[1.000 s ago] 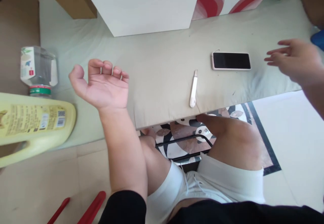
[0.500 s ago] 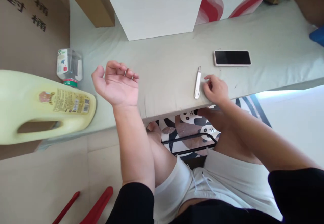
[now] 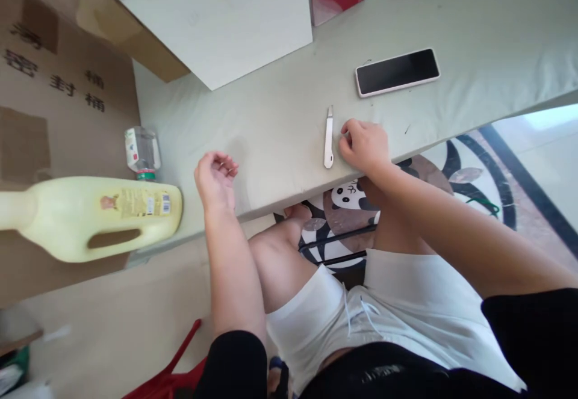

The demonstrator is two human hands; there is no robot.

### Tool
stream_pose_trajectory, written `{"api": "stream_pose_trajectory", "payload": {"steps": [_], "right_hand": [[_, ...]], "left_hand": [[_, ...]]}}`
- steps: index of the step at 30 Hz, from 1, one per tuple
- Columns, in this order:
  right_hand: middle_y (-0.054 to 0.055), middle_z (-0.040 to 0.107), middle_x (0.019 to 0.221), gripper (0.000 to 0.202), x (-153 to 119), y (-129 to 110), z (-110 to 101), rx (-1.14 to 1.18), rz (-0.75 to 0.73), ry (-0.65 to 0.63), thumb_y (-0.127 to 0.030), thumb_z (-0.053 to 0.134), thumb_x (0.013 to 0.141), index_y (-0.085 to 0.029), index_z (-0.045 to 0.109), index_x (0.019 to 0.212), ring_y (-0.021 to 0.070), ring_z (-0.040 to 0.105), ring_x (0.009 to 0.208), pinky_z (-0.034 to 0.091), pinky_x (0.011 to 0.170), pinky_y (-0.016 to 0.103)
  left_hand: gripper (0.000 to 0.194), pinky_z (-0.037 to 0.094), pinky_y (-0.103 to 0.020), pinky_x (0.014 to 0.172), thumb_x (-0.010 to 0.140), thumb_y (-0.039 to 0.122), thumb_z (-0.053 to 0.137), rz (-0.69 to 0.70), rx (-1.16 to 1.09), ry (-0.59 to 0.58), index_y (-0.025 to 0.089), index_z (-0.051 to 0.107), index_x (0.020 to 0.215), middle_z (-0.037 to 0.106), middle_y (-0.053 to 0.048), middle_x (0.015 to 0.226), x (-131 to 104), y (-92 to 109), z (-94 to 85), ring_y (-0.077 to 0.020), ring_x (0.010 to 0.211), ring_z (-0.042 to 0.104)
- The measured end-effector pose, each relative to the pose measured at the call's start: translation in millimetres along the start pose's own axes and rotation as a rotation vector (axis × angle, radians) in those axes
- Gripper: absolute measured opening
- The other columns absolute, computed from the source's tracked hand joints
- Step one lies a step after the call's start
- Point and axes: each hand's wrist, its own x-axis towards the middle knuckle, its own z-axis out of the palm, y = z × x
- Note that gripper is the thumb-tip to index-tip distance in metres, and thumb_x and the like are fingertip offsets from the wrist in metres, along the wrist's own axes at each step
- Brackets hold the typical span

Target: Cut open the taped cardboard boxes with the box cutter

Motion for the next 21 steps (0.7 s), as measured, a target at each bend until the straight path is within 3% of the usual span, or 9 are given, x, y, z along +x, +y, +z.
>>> {"api": "stream_pose_trajectory", "payload": {"steps": [4,7,9,11,15,17,19,21], "right_hand": [[0.012,0.069,0.090,0.028,-2,-1,0,0.039,-0.008,0.011,-0.026,0.041,0.089,-0.016,0.062,0.105,0.0274,0.057,0.087,0.030,0.079,0.039],[0.012,0.069,0.088,0.026,-4,-4,0,0.017,-0.016,0.027,-0.026,0.043,0.088,-0.015,0.063,0.101,0.0257,0.057,0.083,0.029,0.077,0.038],[0.011,0.069,0.084,0.024,-5,-5,0,0.009,-0.020,0.039,-0.026,0.044,0.088,-0.015,0.063,0.099,0.0243,0.056,0.079,0.030,0.075,0.038],[0.009,0.067,0.080,0.022,-4,-5,0,0.016,-0.019,0.041,-0.027,0.045,0.087,-0.016,0.062,0.097,0.0236,0.056,0.077,0.031,0.075,0.037],[0.009,0.063,0.077,0.018,-1,-1,-4,0.051,0.019,0.024,-0.030,0.048,0.086,-0.019,0.059,0.095,0.0257,0.057,0.080,0.037,0.079,0.040],[0.011,0.062,0.082,0.016,-7,-1,-9,0.118,0.029,0.036,-0.031,0.049,0.085,-0.020,0.057,0.094,0.0276,0.058,0.085,0.039,0.083,0.043],[0.013,0.063,0.087,0.015,-26,-10,-14,0.211,0.013,0.027,-0.031,0.047,0.086,-0.020,0.055,0.092,0.0282,0.058,0.090,0.040,0.087,0.045],[0.012,0.063,0.087,0.017,-62,-26,-17,0.284,-0.045,-0.106,-0.033,0.044,0.089,-0.020,0.055,0.090,0.0256,0.059,0.086,0.044,0.083,0.042]], "left_hand": [[0.021,0.041,-0.020,0.054,0.076,0.038,0.058,0.004,0.107,0.092,0.018,0.054,0.072,0.055,0.001,0.069,34,9,-10.1,-0.0078,0.058,0.056],[0.017,0.037,-0.023,0.055,0.084,0.025,0.049,0.053,0.137,0.141,0.016,0.054,0.071,0.055,0.001,0.066,66,31,-3.9,-0.0073,0.056,0.056],[0.021,0.036,-0.025,0.057,0.089,0.019,0.043,0.084,0.125,0.155,0.016,0.052,0.070,0.053,0.002,0.064,74,44,2.9,-0.0064,0.055,0.054],[0.024,0.036,-0.028,0.060,0.092,0.020,0.042,0.107,0.079,0.131,0.017,0.052,0.071,0.054,0.002,0.066,64,50,8.2,-0.0055,0.058,0.054],[0.040,0.037,-0.036,0.066,0.100,0.028,0.029,0.261,-0.124,0.009,0.020,0.057,0.073,0.055,0.001,0.072,17,43,12.0,-0.0072,0.065,0.056],[0.045,0.037,-0.036,0.067,0.100,0.024,0.027,0.215,-0.133,-0.043,0.020,0.060,0.071,0.054,0.000,0.069,2,37,12.4,-0.0078,0.065,0.056],[0.045,0.038,-0.036,0.066,0.101,0.024,0.028,0.215,-0.190,-0.069,0.020,0.060,0.070,0.053,0.000,0.070,-1,30,11.6,-0.0082,0.065,0.055],[0.043,0.038,-0.034,0.063,0.101,0.026,0.028,0.219,-0.229,-0.052,0.020,0.058,0.071,0.051,-0.001,0.069,3,25,9.0,-0.0082,0.062,0.054]]}}
